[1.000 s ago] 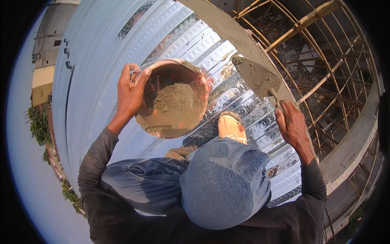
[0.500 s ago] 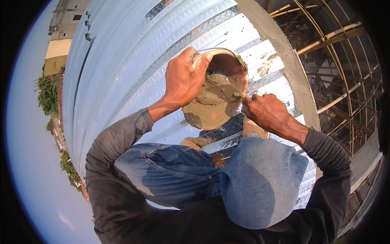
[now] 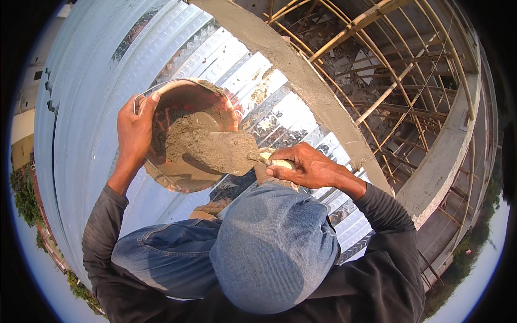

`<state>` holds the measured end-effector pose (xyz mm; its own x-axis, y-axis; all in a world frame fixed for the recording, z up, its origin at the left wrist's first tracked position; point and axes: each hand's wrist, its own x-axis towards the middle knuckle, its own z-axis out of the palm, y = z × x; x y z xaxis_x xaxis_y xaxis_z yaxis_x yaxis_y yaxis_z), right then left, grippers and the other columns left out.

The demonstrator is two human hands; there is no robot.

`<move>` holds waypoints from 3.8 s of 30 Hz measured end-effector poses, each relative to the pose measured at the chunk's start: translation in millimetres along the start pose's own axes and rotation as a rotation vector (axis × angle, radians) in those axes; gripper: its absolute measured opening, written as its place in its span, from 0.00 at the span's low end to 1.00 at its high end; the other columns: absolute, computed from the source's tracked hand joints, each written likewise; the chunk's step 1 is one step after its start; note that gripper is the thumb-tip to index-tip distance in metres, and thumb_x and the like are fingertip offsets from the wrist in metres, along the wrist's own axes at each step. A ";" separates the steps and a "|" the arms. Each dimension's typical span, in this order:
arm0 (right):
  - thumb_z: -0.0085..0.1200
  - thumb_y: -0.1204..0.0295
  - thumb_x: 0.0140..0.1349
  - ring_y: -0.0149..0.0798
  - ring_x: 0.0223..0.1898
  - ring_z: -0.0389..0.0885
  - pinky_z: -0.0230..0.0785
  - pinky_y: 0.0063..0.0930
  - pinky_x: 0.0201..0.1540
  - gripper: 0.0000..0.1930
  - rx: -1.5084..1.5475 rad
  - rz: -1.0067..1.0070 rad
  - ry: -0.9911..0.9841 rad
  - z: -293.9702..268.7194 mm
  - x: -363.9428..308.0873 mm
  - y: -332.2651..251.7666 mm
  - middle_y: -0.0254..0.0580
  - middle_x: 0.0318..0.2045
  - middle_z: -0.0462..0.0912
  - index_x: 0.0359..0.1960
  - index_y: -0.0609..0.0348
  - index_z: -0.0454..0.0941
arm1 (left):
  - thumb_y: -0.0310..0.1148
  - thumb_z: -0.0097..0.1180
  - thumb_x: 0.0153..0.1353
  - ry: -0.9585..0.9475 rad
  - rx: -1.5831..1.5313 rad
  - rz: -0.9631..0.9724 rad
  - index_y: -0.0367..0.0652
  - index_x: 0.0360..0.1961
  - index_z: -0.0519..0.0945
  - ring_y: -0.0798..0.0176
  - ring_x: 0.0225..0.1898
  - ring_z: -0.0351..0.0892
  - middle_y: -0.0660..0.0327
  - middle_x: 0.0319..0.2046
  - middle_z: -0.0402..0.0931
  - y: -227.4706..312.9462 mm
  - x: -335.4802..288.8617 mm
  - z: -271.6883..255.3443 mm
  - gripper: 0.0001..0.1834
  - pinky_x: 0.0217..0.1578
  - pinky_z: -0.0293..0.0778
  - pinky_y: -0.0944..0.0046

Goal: The person scoops cement from a basin with a trowel and applies it to a metal roof surface, smoothing it in place. The work is performed on a construction site with scaffolding visible.

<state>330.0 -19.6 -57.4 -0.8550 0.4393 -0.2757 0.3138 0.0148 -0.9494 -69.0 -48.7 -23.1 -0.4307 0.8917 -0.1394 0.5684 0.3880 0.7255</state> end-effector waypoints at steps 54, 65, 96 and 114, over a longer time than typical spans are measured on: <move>0.51 0.49 0.81 0.56 0.34 0.91 0.82 0.51 0.36 0.20 -1.101 0.532 0.207 -113.3 -101.6 125.8 0.48 0.38 0.88 0.51 0.54 0.80 | 0.57 0.69 0.73 0.036 -0.002 -0.147 0.44 0.34 0.79 0.76 0.30 0.67 0.72 0.29 0.72 -38.4 7.9 -37.5 0.26 0.33 0.67 0.70; 0.54 0.50 0.79 0.57 0.36 0.88 0.80 0.52 0.38 0.21 -1.097 0.402 0.152 -145.6 -122.8 152.7 0.51 0.37 0.85 0.47 0.57 0.78 | 0.57 0.69 0.73 0.057 -0.003 -0.201 0.46 0.34 0.79 0.77 0.30 0.66 0.73 0.29 0.72 -29.4 12.3 -34.5 0.25 0.32 0.65 0.70; 0.57 0.55 0.77 0.64 0.45 0.89 0.81 0.56 0.50 0.22 -0.804 0.508 -0.037 -207.1 -120.1 185.2 0.62 0.37 0.89 0.48 0.66 0.86 | 0.57 0.67 0.74 0.055 -0.037 -0.205 0.42 0.36 0.81 0.75 0.33 0.69 0.70 0.32 0.75 -56.1 11.1 -46.5 0.26 0.37 0.70 0.69; 0.55 0.51 0.79 0.59 0.35 0.87 0.77 0.54 0.35 0.19 -1.042 0.604 0.290 -132.5 -251.6 202.2 0.52 0.33 0.84 0.41 0.56 0.78 | 0.55 0.68 0.75 0.039 -0.041 -0.221 0.44 0.35 0.79 0.76 0.33 0.66 0.72 0.30 0.72 -52.4 11.9 -46.6 0.25 0.35 0.67 0.71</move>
<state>663.3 -8.1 -160.1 -0.3782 0.8046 -0.4578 0.9179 0.3900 -0.0729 -136.6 -69.4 -31.4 -0.5687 0.7763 -0.2720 0.4289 0.5620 0.7072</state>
